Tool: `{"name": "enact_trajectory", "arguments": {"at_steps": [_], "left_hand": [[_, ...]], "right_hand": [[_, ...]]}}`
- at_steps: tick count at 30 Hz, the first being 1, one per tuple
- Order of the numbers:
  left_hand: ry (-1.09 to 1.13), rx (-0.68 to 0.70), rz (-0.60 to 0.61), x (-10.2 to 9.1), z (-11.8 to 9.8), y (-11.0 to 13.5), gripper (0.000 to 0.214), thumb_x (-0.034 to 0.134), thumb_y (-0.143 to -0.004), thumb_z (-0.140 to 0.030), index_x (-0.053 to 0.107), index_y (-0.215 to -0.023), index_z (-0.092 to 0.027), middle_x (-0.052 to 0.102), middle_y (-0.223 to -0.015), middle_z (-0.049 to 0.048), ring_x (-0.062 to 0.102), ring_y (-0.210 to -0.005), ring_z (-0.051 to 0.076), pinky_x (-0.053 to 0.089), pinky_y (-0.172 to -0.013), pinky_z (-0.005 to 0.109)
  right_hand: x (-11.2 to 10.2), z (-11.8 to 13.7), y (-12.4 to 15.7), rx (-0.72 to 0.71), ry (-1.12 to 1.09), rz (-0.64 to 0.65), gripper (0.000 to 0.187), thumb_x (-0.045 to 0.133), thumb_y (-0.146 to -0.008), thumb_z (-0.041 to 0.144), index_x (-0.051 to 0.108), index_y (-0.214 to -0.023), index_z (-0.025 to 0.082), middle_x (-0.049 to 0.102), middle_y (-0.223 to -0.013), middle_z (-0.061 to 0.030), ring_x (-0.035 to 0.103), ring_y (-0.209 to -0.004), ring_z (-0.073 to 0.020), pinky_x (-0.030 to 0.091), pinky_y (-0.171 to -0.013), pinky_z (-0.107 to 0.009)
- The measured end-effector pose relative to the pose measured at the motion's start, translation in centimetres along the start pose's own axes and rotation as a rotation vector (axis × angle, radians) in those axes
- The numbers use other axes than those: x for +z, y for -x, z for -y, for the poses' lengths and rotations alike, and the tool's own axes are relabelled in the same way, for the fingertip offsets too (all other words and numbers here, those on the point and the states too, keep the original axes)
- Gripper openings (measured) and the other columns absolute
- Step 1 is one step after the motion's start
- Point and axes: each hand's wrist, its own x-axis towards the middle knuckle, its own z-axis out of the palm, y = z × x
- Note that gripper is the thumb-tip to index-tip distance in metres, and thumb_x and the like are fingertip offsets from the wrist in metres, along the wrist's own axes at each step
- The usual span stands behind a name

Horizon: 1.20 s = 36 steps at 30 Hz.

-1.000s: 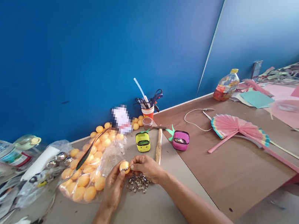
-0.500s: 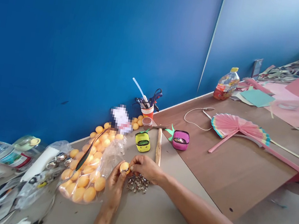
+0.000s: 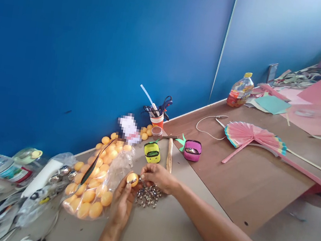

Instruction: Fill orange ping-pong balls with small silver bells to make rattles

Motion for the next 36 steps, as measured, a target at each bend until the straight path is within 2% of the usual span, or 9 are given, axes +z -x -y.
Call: {"name": "enact_trajectory", "arguments": {"at_steps": [3, 5, 7, 10, 14, 17, 22, 29, 36], "left_hand": [[0.109, -0.022, -0.006, -0.2, -0.4, -0.1, 0.052, 0.071, -0.074, -0.03, 0.059, -0.124, -0.026, 0.072, -0.104, 0.0059, 0.068, -0.086, 0.019, 0.055, -0.081, 0.032], [0.149, -0.02, -0.001, -0.3, -0.6, -0.2, 0.056, 0.071, -0.073, -0.03, 0.056, -0.127, -0.025, 0.071, -0.106, 0.0067, 0.069, -0.085, 0.018, 0.055, -0.081, 0.032], [0.152, -0.018, 0.005, -0.3, -0.7, -0.2, 0.056, 0.072, -0.073, -0.03, 0.056, -0.126, -0.025, 0.071, -0.105, 0.0065, 0.068, -0.083, 0.017, 0.055, -0.081, 0.031], [0.109, -0.014, 0.008, -0.2, -0.7, -0.3, 0.058, 0.075, -0.071, -0.03, 0.056, -0.125, -0.026, 0.07, -0.103, 0.0049, 0.068, -0.078, 0.014, 0.054, -0.081, 0.03], [0.058, 0.004, -0.027, -0.1, -0.6, -0.2, 0.055, 0.076, -0.069, -0.027, 0.058, -0.121, -0.027, 0.07, -0.098, 0.001, 0.066, -0.072, 0.011, 0.054, -0.079, 0.027], [0.058, 0.003, -0.03, -0.1, -0.7, -0.2, 0.05, 0.074, -0.071, -0.027, 0.061, -0.119, -0.027, 0.068, -0.092, -0.0013, 0.066, -0.074, 0.011, 0.053, -0.08, 0.027], [0.104, -0.035, -0.027, 0.0, -0.8, -0.1, 0.049, 0.074, -0.071, -0.027, 0.062, -0.119, -0.025, 0.068, -0.095, 0.0007, 0.066, -0.079, 0.013, 0.053, -0.08, 0.029], [0.101, -0.026, -0.023, 0.0, -0.8, -0.1, 0.046, 0.072, -0.073, -0.028, 0.062, -0.117, -0.028, 0.068, -0.099, 0.001, 0.065, -0.081, 0.015, 0.052, -0.081, 0.031], [0.065, -0.05, -0.014, 0.3, -0.8, 0.0, 0.047, 0.074, -0.071, -0.03, 0.063, -0.116, -0.027, 0.069, -0.098, 0.0024, 0.065, -0.083, 0.017, 0.051, -0.084, 0.034]], "right_hand": [[-1.1, 0.6, 0.4, -0.108, 0.473, -0.064, 0.011, 0.057, -0.073, 0.015, 0.065, -0.081, 0.016, 0.066, -0.078, -0.0026, 0.058, -0.069, -0.0135, 0.041, -0.063, -0.022], [-1.3, 0.9, 0.7, -0.146, 0.831, -0.064, 0.018, 0.056, -0.074, 0.014, 0.068, -0.087, 0.015, 0.068, -0.091, -0.0077, 0.061, -0.082, -0.0182, 0.042, -0.071, -0.026], [-1.1, 0.9, 1.0, -0.151, 1.107, -0.028, 0.019, 0.054, -0.077, 0.017, 0.069, -0.089, 0.015, 0.067, -0.094, -0.0107, 0.062, -0.085, -0.0216, 0.042, -0.075, -0.029], [-0.4, 0.6, 1.1, -0.159, 1.291, 0.012, 0.019, 0.052, -0.08, 0.019, 0.069, -0.087, 0.017, 0.067, -0.091, -0.0102, 0.063, -0.083, -0.0224, 0.041, -0.075, -0.031], [0.1, 0.2, 0.9, -0.151, 1.331, 0.034, 0.018, 0.053, -0.079, 0.016, 0.068, -0.089, 0.018, 0.067, -0.092, -0.0101, 0.063, -0.078, -0.021, 0.041, -0.073, -0.03], [0.1, 0.1, 0.8, -0.192, 1.243, 0.009, 0.017, 0.052, -0.079, 0.014, 0.068, -0.085, 0.016, 0.067, -0.09, -0.0105, 0.062, -0.078, -0.0202, 0.041, -0.074, -0.029], [-0.2, 0.1, 0.5, -0.249, 0.724, -0.109, 0.02, 0.046, -0.08, 0.008, 0.065, -0.078, 0.016, 0.065, -0.081, -0.004, 0.057, -0.075, -0.0145, 0.04, -0.068, -0.023], [0.0, 0.4, 0.4, -0.195, 0.361, -0.007, 0.01, 0.051, -0.08, 0.013, 0.059, -0.076, 0.016, 0.054, -0.066, 0.0032, 0.046, -0.062, -0.0098, 0.037, -0.061, -0.02], [1.2, 1.1, 0.9, -0.106, 0.112, -0.02, 0.007, 0.048, -0.08, 0.015, 0.053, -0.075, 0.017, 0.049, -0.06, 0.0058, 0.042, -0.056, -0.0083, 0.035, -0.055, -0.019]]}}
